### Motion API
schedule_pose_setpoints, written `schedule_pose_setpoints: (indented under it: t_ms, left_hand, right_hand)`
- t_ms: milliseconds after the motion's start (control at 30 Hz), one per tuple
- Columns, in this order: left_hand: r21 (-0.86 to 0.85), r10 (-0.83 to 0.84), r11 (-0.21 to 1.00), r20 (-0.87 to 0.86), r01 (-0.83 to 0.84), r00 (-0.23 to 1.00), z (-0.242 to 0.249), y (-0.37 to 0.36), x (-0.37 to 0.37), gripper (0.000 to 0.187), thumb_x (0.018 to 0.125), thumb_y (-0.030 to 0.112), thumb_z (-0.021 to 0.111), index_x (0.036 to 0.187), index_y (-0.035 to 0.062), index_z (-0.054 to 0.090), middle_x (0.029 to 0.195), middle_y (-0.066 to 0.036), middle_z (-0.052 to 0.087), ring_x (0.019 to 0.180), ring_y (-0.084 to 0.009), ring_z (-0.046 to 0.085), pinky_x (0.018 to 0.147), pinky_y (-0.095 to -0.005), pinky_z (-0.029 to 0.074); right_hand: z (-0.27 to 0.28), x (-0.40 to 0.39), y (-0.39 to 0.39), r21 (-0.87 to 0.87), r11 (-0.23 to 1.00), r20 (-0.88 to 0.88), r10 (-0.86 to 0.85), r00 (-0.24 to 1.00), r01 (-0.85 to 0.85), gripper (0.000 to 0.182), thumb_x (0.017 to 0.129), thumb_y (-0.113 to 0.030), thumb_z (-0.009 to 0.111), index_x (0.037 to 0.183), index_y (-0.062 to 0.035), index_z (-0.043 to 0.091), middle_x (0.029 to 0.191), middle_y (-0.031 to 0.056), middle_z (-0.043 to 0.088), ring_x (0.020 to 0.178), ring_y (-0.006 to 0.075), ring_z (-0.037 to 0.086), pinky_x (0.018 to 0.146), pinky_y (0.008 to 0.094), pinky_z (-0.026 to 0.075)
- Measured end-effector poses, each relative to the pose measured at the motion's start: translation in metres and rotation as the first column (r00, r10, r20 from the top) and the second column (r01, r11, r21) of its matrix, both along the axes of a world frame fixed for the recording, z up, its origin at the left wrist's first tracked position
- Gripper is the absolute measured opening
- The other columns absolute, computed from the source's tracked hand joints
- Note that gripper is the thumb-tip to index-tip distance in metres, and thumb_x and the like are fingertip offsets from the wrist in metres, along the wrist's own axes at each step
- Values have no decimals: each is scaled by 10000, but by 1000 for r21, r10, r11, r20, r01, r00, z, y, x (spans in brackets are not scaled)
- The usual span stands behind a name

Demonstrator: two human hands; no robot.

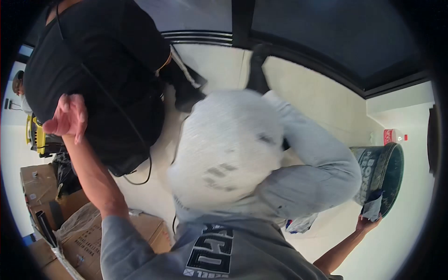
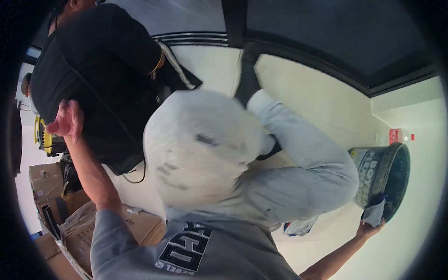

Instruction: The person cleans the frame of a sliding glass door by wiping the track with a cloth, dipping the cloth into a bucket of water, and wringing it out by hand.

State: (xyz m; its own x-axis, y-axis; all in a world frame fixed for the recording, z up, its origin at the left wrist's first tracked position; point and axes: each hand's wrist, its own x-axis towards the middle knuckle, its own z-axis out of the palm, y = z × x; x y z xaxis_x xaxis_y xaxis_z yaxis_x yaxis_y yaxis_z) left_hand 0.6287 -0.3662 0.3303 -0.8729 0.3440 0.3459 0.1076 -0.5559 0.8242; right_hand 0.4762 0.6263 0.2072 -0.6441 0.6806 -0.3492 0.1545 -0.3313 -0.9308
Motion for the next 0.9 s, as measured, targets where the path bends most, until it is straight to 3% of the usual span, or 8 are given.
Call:
schedule_pose_setpoints:
  t_ms: [133,267,400,467,533,700,800,900]
  left_hand:
    - [5,93,996,-90,-93,992,-12,14,5,659,799,361,804,1263,2,503,1117,-281,516,678,-326,686,495,-282,592]
    - [20,187,982,-144,-186,972,-21,39,14,774,749,332,852,1349,10,485,1095,-281,558,704,-331,694,562,-309,598]
    - [-58,65,996,-101,-71,993,-15,53,16,844,693,307,893,1373,29,476,1109,-342,573,770,-366,698,645,-366,616]
    - [-13,28,999,-69,-29,997,-15,63,22,859,683,323,898,1376,40,476,1116,-354,575,800,-390,695,676,-406,616]
    - [-35,62,997,-4,-62,998,-11,79,23,871,672,335,901,1375,46,476,1088,-359,590,826,-406,692,684,-430,612]
    - [-168,17,985,-86,-32,996,-16,106,12,851,699,389,877,1335,-3,468,999,-322,628,793,-383,697,645,-392,599]
    - [-113,27,993,-115,-40,993,-12,124,13,816,704,376,875,1306,-19,490,1021,-330,624,780,-382,697,658,-404,603]
    - [-178,35,982,-113,-55,993,-14,138,29,844,695,360,881,1321,-37,477,1023,-327,625,814,-385,694,678,-418,605]
  right_hand:
    - [6,-5,-22,-13,997,34,-79,996,80,601,810,-551,574,1306,-212,542,1228,46,595,1064,277,577,860,460,496]
    - [-1,-7,-12,-49,998,-143,38,989,-46,633,853,-488,530,1358,-109,492,1355,114,537,1216,332,521,930,538,478]
    - [2,-1,7,-231,964,-208,81,975,-129,618,872,-417,560,1361,-48,479,1382,116,523,1231,352,519,978,557,451]
    - [15,-2,-18,-206,967,-275,90,957,-150,617,862,-372,614,1351,-23,475,1362,124,537,1232,357,520,1012,549,438]
    - [26,-16,-31,-246,969,-197,-51,979,1,605,816,-364,694,1270,-2,526,1320,140,564,1212,346,538,1044,528,428]
    - [56,-53,-75,-146,983,-107,97,990,-112,376,815,-349,689,1032,-48,627,1175,112,643,1109,286,612,921,420,534]
    - [81,-63,-123,-70,936,-107,337,935,-346,384,851,-348,652,1082,-42,621,1169,95,651,1077,267,630,905,395,537]
    - [104,-69,-162,-53,908,-156,404,901,-416,416,886,-336,622,1168,-31,600,1140,102,670,1057,249,640,913,386,518]
